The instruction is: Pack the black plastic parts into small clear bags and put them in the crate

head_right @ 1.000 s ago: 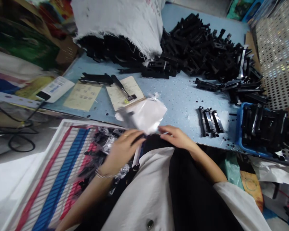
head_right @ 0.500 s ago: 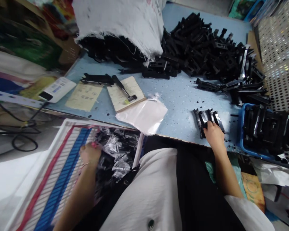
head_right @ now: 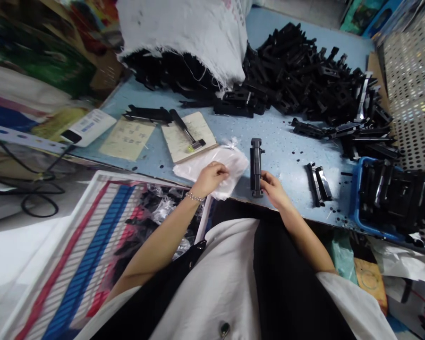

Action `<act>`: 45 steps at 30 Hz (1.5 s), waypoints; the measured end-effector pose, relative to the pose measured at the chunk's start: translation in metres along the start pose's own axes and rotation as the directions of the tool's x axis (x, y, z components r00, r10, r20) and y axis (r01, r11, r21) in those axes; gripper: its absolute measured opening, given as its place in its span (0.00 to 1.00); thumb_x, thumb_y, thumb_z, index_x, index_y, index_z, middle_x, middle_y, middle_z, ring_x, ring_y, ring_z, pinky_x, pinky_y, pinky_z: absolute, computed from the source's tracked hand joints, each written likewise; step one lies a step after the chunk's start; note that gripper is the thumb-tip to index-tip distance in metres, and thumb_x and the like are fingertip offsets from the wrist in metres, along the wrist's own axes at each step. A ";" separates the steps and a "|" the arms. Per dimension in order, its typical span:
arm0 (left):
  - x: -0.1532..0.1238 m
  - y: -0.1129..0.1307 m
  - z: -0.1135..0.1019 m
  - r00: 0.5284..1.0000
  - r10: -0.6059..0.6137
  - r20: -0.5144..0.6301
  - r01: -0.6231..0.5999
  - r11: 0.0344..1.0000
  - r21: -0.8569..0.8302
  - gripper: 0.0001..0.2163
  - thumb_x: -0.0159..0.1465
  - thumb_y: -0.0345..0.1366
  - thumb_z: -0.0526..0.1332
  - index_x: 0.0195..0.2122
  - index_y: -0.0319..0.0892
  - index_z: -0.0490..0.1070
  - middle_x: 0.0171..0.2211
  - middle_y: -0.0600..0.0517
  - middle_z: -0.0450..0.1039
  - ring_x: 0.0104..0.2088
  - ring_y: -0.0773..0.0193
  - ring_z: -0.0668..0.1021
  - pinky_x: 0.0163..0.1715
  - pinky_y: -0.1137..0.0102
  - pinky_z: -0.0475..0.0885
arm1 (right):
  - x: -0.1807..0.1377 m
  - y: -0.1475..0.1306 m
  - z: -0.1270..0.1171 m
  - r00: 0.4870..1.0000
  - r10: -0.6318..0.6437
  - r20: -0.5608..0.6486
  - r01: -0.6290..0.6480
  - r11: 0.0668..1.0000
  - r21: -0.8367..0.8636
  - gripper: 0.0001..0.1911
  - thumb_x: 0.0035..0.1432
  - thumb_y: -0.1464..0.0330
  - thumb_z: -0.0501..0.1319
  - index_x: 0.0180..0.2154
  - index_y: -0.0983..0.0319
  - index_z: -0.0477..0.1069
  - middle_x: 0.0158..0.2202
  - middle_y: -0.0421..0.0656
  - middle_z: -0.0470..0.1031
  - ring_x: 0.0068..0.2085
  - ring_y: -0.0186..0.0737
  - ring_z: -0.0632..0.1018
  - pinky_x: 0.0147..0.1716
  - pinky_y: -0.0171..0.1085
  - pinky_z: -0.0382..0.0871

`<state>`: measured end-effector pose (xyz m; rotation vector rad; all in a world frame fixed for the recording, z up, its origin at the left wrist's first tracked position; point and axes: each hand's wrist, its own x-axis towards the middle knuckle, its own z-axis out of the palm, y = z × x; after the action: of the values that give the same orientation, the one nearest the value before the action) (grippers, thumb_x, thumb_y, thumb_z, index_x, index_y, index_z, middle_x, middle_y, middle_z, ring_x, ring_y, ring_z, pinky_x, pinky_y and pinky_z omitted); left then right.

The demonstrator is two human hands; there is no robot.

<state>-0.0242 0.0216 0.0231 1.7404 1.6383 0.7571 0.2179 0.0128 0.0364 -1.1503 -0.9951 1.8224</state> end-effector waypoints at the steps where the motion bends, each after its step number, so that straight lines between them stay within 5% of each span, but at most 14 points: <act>1: 0.001 -0.004 -0.004 1.000 -0.023 -0.005 0.023 0.998 -0.053 0.06 0.60 0.38 0.64 0.28 0.42 0.73 0.31 0.52 0.74 0.32 0.64 0.76 0.36 0.68 0.72 | 0.003 0.000 0.008 0.999 0.003 0.038 -0.007 0.994 0.111 0.15 0.48 0.59 0.71 0.36 0.59 0.73 0.32 0.37 0.76 0.35 0.36 0.77 0.36 0.36 0.72; 5: -0.001 -0.004 -0.010 0.995 -0.088 0.036 0.093 0.981 -0.168 0.09 0.61 0.41 0.62 0.29 0.41 0.74 0.28 0.53 0.76 0.30 0.64 0.76 0.34 0.69 0.70 | 0.024 0.004 0.040 0.992 0.021 0.127 -0.072 0.909 0.410 0.19 0.43 0.56 0.74 0.31 0.58 0.71 0.34 0.41 0.79 0.40 0.44 0.80 0.44 0.43 0.74; 8: -0.008 0.002 -0.014 0.997 -0.071 -0.015 0.068 0.986 -0.154 0.05 0.61 0.34 0.60 0.34 0.41 0.74 0.32 0.51 0.78 0.34 0.62 0.78 0.37 0.67 0.73 | 0.035 0.008 0.052 0.999 0.037 0.039 -0.048 0.942 0.332 0.19 0.41 0.57 0.74 0.30 0.58 0.71 0.31 0.39 0.77 0.36 0.40 0.78 0.41 0.40 0.73; 11: -0.014 0.004 -0.021 0.995 0.100 -0.022 -0.098 0.993 0.066 0.12 0.63 0.26 0.54 0.37 0.41 0.77 0.39 0.46 0.79 0.44 0.57 0.78 0.50 0.60 0.73 | 0.027 0.008 0.046 0.999 0.009 -0.044 0.000 0.981 0.196 0.17 0.42 0.58 0.74 0.31 0.58 0.72 0.28 0.36 0.75 0.30 0.34 0.73 0.31 0.33 0.70; 14: -0.015 0.003 -0.027 0.983 0.180 0.027 -0.181 0.962 0.205 0.21 0.62 0.24 0.52 0.53 0.40 0.74 0.55 0.43 0.74 0.56 0.55 0.74 0.59 0.56 0.69 | 0.002 0.008 0.028 0.989 0.104 0.110 -0.123 0.976 0.180 0.17 0.45 0.57 0.72 0.32 0.59 0.73 0.29 0.39 0.76 0.29 0.36 0.74 0.26 0.33 0.68; 18: -0.020 0.006 -0.029 0.988 0.150 0.036 -0.153 0.982 0.114 0.31 0.60 0.25 0.54 0.67 0.42 0.60 0.66 0.44 0.61 0.60 0.56 0.72 0.57 0.60 0.73 | -0.019 0.015 0.013 0.830 0.345 0.438 -0.464 0.863 0.198 0.16 0.49 0.59 0.71 0.34 0.63 0.73 0.28 0.43 0.75 0.26 0.33 0.71 0.17 0.29 0.60; 21: -0.036 0.021 -0.027 0.985 0.162 0.056 -0.165 0.985 0.050 0.33 0.62 0.25 0.53 0.70 0.45 0.54 0.69 0.43 0.57 0.55 0.58 0.76 0.53 0.63 0.75 | -0.015 0.023 0.016 0.763 0.394 0.512 -0.575 0.775 0.262 0.17 0.51 0.59 0.70 0.37 0.64 0.73 0.30 0.43 0.75 0.23 0.28 0.64 0.14 0.24 0.53; 27: -0.072 0.051 -0.018 0.937 0.330 0.111 -0.335 0.942 0.030 0.31 0.67 0.26 0.51 0.71 0.50 0.51 0.67 0.46 0.59 0.65 0.57 0.67 0.64 0.61 0.66 | -0.005 0.028 0.033 0.892 0.299 0.339 -0.409 0.853 0.324 0.12 0.50 0.63 0.71 0.31 0.62 0.70 0.24 0.38 0.69 0.22 0.28 0.65 0.14 0.24 0.60; 33: -0.069 0.025 -0.017 0.977 0.207 -0.056 -0.205 0.978 0.040 0.33 0.66 0.27 0.53 0.71 0.51 0.48 0.68 0.41 0.56 0.43 0.65 0.79 0.50 0.64 0.77 | -0.023 0.022 0.037 0.840 0.261 0.475 -0.499 0.716 0.488 0.18 0.58 0.57 0.62 0.43 0.64 0.73 0.28 0.39 0.66 0.22 0.28 0.57 0.09 0.22 0.52; 36: -0.070 0.022 -0.013 0.949 0.295 -0.111 -0.282 0.952 0.117 0.35 0.66 0.25 0.52 0.73 0.50 0.43 0.68 0.41 0.56 0.55 0.58 0.76 0.58 0.60 0.73 | -0.021 0.026 0.038 0.820 0.274 0.502 -0.506 0.758 0.412 0.18 0.58 0.56 0.62 0.42 0.63 0.72 0.28 0.39 0.66 0.23 0.28 0.57 0.10 0.22 0.51; 39: -0.077 0.038 -0.003 0.883 0.469 0.018 -0.465 0.870 0.162 0.36 0.66 0.22 0.50 0.73 0.50 0.39 0.67 0.43 0.58 0.66 0.56 0.66 0.65 0.59 0.67 | -0.015 0.031 0.043 0.913 0.254 0.318 -0.336 0.912 0.235 0.17 0.55 0.53 0.64 0.36 0.61 0.70 0.26 0.39 0.68 0.24 0.31 0.63 0.14 0.26 0.57; 41: -0.082 0.053 0.002 0.838 0.527 0.143 -0.544 0.828 0.137 0.36 0.66 0.23 0.51 0.73 0.48 0.40 0.68 0.43 0.58 0.67 0.57 0.65 0.64 0.61 0.67 | -0.015 0.028 0.047 0.988 0.098 0.123 -0.096 0.995 -0.022 0.17 0.56 0.53 0.63 0.35 0.61 0.70 0.27 0.40 0.70 0.29 0.36 0.70 0.22 0.31 0.66; 43: -0.087 0.063 0.001 0.825 0.533 0.189 -0.558 0.820 0.123 0.31 0.68 0.29 0.55 0.71 0.43 0.48 0.65 0.41 0.63 0.64 0.56 0.69 0.62 0.62 0.70 | -0.022 0.019 0.051 0.991 -0.114 0.064 0.129 0.932 -0.337 0.16 0.59 0.56 0.61 0.39 0.62 0.72 0.34 0.44 0.74 0.37 0.41 0.75 0.34 0.38 0.72; 45: -0.093 0.062 -0.011 0.863 0.485 0.142 -0.504 0.847 0.171 0.24 0.68 0.36 0.57 0.66 0.42 0.60 0.59 0.42 0.71 0.59 0.56 0.74 0.60 0.61 0.72 | -0.033 0.003 0.050 0.957 -0.196 0.213 0.280 0.815 -0.507 0.17 0.61 0.59 0.60 0.47 0.62 0.72 0.43 0.47 0.75 0.42 0.42 0.76 0.43 0.42 0.73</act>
<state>0.0015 -0.0730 0.0785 2.3583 1.2395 0.7367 0.1809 -0.0285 0.0595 -1.1409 -1.7354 1.4806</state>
